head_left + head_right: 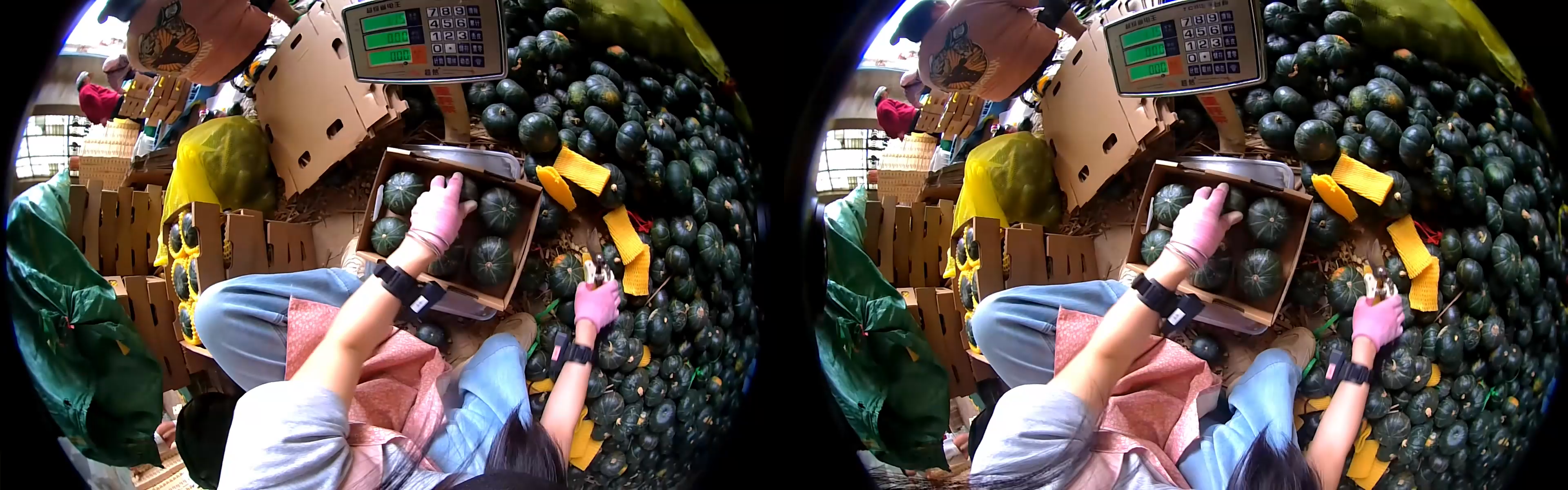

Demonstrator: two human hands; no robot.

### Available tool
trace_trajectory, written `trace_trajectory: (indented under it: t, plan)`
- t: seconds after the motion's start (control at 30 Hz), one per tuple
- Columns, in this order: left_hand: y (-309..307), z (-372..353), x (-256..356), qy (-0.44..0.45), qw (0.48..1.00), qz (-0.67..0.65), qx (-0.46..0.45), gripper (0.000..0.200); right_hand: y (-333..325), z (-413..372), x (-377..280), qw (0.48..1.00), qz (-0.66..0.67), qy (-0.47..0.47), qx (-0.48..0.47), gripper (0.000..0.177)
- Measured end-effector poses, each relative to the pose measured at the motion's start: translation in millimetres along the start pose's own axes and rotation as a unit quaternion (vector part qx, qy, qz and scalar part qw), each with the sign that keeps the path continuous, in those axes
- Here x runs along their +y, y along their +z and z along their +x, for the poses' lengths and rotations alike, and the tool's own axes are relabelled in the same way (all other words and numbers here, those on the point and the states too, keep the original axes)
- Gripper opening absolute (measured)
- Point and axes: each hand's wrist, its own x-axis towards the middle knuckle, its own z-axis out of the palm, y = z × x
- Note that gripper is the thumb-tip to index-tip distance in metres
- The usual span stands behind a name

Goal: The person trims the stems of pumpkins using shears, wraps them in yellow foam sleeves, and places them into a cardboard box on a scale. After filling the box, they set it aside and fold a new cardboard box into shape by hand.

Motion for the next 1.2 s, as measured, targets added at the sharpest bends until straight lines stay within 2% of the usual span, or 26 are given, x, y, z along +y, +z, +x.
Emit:
trace_trajectory:
  t: [0.03, 0.07, 0.1, 0.13, 0.17, 0.2, 0.23, 0.27, 0.3, 0.33, 0.37, 0.43, 0.5, 0.6, 0.7, 0.77, 0.8, 0.83, 0.87, 0.9, 0.97, 1.03, 1.07, 1.1, 1.17, 1.2]
  plan:
    - [-19.6, 3.9, -5.8, 0.031, 0.998, 0.02, -0.052, 0.055, -1.8, 11.9, -11.5, 1.0, -0.013, 0.017, 0.007, 0.052]
    - [-15.9, -1.2, -2.4, 0.043, 0.999, 0.015, -0.008, 0.047, 4.4, 17.1, -7.9, 0.999, -0.027, 0.029, -0.006, 0.056]
    - [-30.1, 1.5, -10.9, 0.085, 0.993, 0.075, -0.039, 0.043, 8.2, 21.2, -8.2, 0.998, -0.033, 0.048, -0.016, 0.06]
    - [-97.6, 2.4, 3.1, 0.102, 0.978, 0.172, -0.051, 0.037, 5.5, 24.2, -7.1, 0.996, -0.079, 0.044, -0.013, 0.071]
    - [-90.4, -2.2, -4.1, 0.117, 0.977, 0.178, -0.011, 0.034, -2.4, 22.2, -5.7, 0.993, -0.095, 0.048, -0.043, 0.078]
    - [-125.7, -2.8, -7.3, 0.164, 0.962, 0.215, 0.037, 0.032, -15.9, 9.8, 11.2, 0.994, -0.101, -0.013, 0.03, 0.077]
    - [-199.4, -7.9, -0.9, 0.244, 0.914, 0.309, 0.103, 0.033, -32.8, 0.3, 19.3, 0.986, -0.094, -0.075, 0.118, 0.076]
    - [-196.7, -13.1, -6.2, 0.267, 0.911, 0.291, 0.116, 0.033, -23.8, -0.7, 31.5, 0.985, -0.109, -0.072, 0.114, 0.077]
    - [-229.6, -18.3, -5.9, 0.324, 0.879, 0.328, 0.122, 0.035, -26.9, -6.6, 53.5, 0.982, -0.06, -0.07, 0.166, 0.076]
    - [-260.0, -27.6, -7.8, 0.381, 0.843, 0.352, 0.142, 0.036, -29.8, -14.8, 68.3, 0.977, -0.102, -0.005, 0.187, 0.08]
    - [-283.8, -39.1, -12.2, 0.435, 0.804, 0.374, 0.156, 0.036, -36.3, -21.7, 77.7, 0.979, -0.131, 0.066, 0.139, 0.084]
    - [-316.2, -63.0, -21.2, 0.477, 0.75, 0.43, 0.159, 0.033, -48.7, -24.6, 98.7, 0.986, -0.086, 0.115, -0.082, 0.087]
    - [-324.1, -74.8, -40.2, 0.48, 0.717, 0.489, 0.127, 0.026, -37.4, -27.7, 113.0, 0.989, -0.084, 0.053, -0.111, 0.076]
    - [-306.5, -77.2, -58.4, 0.485, 0.721, 0.495, 0.003, 0.011, -21.6, -11.3, 103.0, 0.992, -0.082, -0.002, -0.092, 0.044]
    - [-237.0, -43.1, -93.8, 0.545, 0.717, 0.428, -0.075, 0.01, -67.1, -7.2, 49.9, 0.963, -0.167, -0.03, -0.209, 0.041]
    - [-187.7, -26.5, -106.1, 0.569, 0.717, 0.392, -0.09, 0.01, -69.8, 2.8, 30.1, 0.974, -0.1, -0.088, -0.183, 0.043]
    - [-162.9, -16.7, -110.7, 0.585, 0.718, 0.369, -0.079, 0.008, -40.3, 17.1, 38.6, 0.979, -0.056, -0.185, -0.058, 0.042]
    - [-147.2, -9.2, -106.5, 0.523, 0.768, 0.342, -0.142, 0.003, -62.7, 20.5, 19.0, 0.97, -0.025, -0.165, -0.178, 0.039]
    - [-133.8, 0.1, -104.6, 0.47, 0.826, 0.288, -0.119, 0.008, -63.1, 27.4, 8.3, 0.957, 0.034, -0.204, -0.201, 0.036]
    - [-123.9, 9.5, -103.6, 0.403, 0.879, 0.234, -0.097, 0.016, -35.2, 41.6, 9.1, 0.953, 0.086, -0.216, -0.196, 0.034]
    - [-106.6, 12.4, -105.1, 0.183, 0.957, 0.225, -0.009, 0.036, -47.1, 30.7, -24.9, 0.965, 0.121, -0.174, -0.153, 0.032]
    - [-91.5, 19.9, -127.9, 0.068, 0.975, 0.205, -0.049, 0.048, -21.4, 35.9, -46.4, 0.975, 0.129, -0.173, -0.043, 0.031]
    - [-84.8, 21.0, -137.8, 0.042, 0.979, 0.178, -0.089, 0.053, -16.2, 41.3, -56.7, 0.968, 0.149, -0.199, -0.028, 0.033]
    - [-77.6, 17.3, -145.2, 0.054, 0.985, 0.133, -0.098, 0.046, -5.5, 52.5, -65.3, 0.954, 0.147, -0.26, 0.02, 0.034]
    - [-55.2, 10.3, -165.2, 0.073, 0.987, -0.054, -0.135, 0.035, -8.6, 63.9, -98.7, 0.914, 0.249, -0.31, 0.086, 0.038]
    - [-43.9, 8.2, -172.2, 0.146, 0.985, -0.067, -0.07, 0.026, -13.1, 66.1, -118.1, 0.927, 0.214, -0.299, 0.07, 0.038]
